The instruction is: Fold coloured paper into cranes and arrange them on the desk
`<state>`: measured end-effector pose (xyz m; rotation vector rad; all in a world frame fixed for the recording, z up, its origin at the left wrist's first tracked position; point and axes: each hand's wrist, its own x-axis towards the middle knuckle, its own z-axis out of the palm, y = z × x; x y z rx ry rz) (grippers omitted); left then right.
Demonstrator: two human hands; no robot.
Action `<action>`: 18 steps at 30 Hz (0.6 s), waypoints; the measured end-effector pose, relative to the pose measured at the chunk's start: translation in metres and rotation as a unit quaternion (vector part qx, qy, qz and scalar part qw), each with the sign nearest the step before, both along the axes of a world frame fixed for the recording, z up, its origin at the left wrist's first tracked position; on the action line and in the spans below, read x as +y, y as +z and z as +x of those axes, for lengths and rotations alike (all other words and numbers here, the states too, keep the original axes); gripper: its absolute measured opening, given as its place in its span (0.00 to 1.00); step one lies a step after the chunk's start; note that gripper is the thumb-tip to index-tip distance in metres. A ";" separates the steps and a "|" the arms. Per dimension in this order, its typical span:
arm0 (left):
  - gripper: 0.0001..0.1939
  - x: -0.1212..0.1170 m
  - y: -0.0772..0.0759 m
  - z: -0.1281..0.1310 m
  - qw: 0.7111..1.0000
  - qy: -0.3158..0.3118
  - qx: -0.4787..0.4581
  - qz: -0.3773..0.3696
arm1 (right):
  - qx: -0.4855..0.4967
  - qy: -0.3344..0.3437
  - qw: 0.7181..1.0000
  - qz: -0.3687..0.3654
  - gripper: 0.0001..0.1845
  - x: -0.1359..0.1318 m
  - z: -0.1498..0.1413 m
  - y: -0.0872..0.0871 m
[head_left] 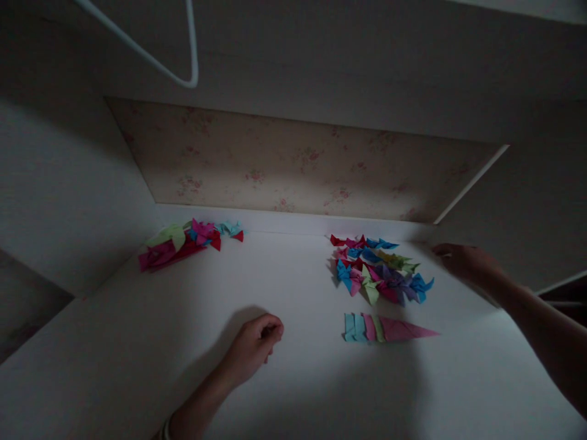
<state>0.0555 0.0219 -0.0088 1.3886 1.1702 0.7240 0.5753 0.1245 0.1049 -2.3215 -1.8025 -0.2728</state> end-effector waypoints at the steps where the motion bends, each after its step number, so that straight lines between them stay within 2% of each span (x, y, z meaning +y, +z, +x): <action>1: 0.13 0.000 -0.001 0.000 1.000 0.000 -0.002 0.003 | -0.006 -0.007 1.000 -0.025 0.13 -0.007 -0.010 0.008; 3: 0.13 -0.001 -0.002 -0.001 1.000 -0.001 -0.006 0.010 | -0.006 0.002 1.000 -0.030 0.14 -0.022 -0.033 0.020; 5: 0.13 -0.002 -0.003 -0.001 1.000 -0.005 -0.008 0.019 | 0.023 0.042 0.999 0.002 0.13 -0.041 -0.064 0.024; 7: 0.13 -0.003 -0.004 -0.001 1.000 -0.009 -0.007 0.029 | 0.093 0.078 0.993 0.008 0.13 -0.062 -0.102 0.017; 9: 0.12 -0.005 -0.004 -0.001 0.999 -0.011 -0.001 0.041 | 0.190 0.136 0.972 -0.012 0.14 -0.084 -0.147 0.000; 12: 0.10 -0.009 -0.004 0.000 0.997 -0.015 0.008 0.072 | 0.346 0.220 0.910 -0.070 0.14 -0.114 -0.224 -0.037; 15: 0.11 -0.012 -0.007 0.000 0.994 -0.013 -0.004 0.106 | 0.502 0.227 0.828 -0.106 0.14 -0.131 -0.299 -0.073; 18: 0.16 -0.012 -0.009 -0.002 0.993 0.019 -0.033 0.109 | 0.634 0.221 0.732 -0.113 0.13 -0.132 -0.361 -0.096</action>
